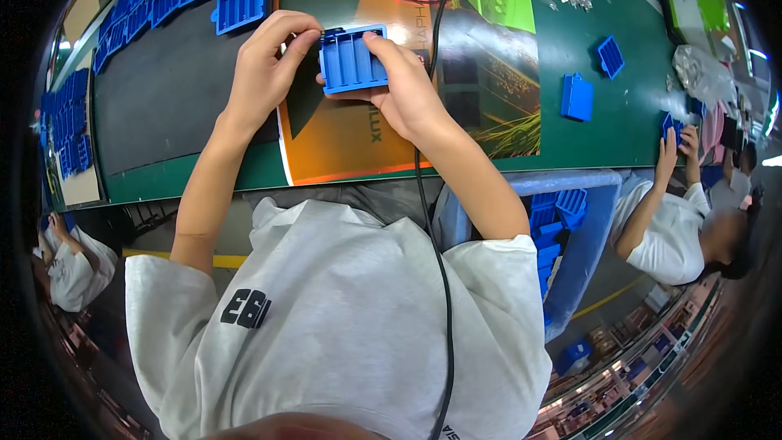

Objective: Assembling small metal components into blue plastic trays on a factory production line.

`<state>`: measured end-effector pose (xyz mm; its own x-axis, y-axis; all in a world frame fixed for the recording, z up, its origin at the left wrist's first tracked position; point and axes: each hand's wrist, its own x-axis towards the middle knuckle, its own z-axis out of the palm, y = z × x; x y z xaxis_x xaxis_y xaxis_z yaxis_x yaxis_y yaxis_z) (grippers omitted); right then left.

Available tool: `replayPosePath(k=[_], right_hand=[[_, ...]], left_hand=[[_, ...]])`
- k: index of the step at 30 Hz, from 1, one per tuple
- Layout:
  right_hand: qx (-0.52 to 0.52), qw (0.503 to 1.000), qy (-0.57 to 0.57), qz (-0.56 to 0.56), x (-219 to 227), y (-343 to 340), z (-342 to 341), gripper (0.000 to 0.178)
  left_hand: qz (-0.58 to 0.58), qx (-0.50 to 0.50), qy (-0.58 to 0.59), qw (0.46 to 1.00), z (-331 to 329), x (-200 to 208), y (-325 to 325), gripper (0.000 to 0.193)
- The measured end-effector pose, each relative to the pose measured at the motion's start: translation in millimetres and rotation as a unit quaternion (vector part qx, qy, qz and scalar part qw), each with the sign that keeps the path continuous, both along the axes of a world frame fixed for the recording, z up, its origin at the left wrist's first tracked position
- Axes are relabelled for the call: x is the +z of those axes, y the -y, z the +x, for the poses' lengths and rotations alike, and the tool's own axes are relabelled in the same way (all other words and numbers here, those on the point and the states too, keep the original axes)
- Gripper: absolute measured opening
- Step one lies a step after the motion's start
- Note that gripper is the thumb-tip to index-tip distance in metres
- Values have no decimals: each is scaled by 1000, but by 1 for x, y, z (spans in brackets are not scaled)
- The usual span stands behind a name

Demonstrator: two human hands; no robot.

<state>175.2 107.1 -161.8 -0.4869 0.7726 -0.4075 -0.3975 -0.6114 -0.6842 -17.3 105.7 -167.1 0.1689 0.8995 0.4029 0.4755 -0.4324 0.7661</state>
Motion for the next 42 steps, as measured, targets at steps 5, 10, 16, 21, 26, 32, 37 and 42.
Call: replayPosePath(k=[5, 10, 16, 21, 26, 32, 37, 42], right_hand=[[-3, 1000, -7, -6, 1, 0, 0, 42], [-5, 1000, 1, -4, -1, -1, 0, 42], [-2, 1000, 11, 22, 0, 0, 0, 43], [-3, 999, 18, 30, -3, -1, 2, 44], [-5, 999, 20, 33, -3, 0, 0, 44], [10, 1000, 6, 28, -1, 3, -2, 45], [16, 1000, 11, 19, -2, 4, -3, 45], [10, 1000, -5, 8, -1, 6, -4, 39]], left_hand=[[14, 13, -16, 1000, 1, -2, 1, 9], [37, 12, -42, 998, 3, -2, -1, 9], [40, 16, -61, 997, 1, 1, 0, 8], [11, 44, -9, 999, 3, 5, 1, 10], [17, 42, 7, 999, 3, 5, 1, 10], [68, 14, -40, 997, 4, -1, 0, 10], [63, 15, -55, 996, 5, -1, 1, 11], [68, 28, -78, 994, 9, 0, 4, 15]])
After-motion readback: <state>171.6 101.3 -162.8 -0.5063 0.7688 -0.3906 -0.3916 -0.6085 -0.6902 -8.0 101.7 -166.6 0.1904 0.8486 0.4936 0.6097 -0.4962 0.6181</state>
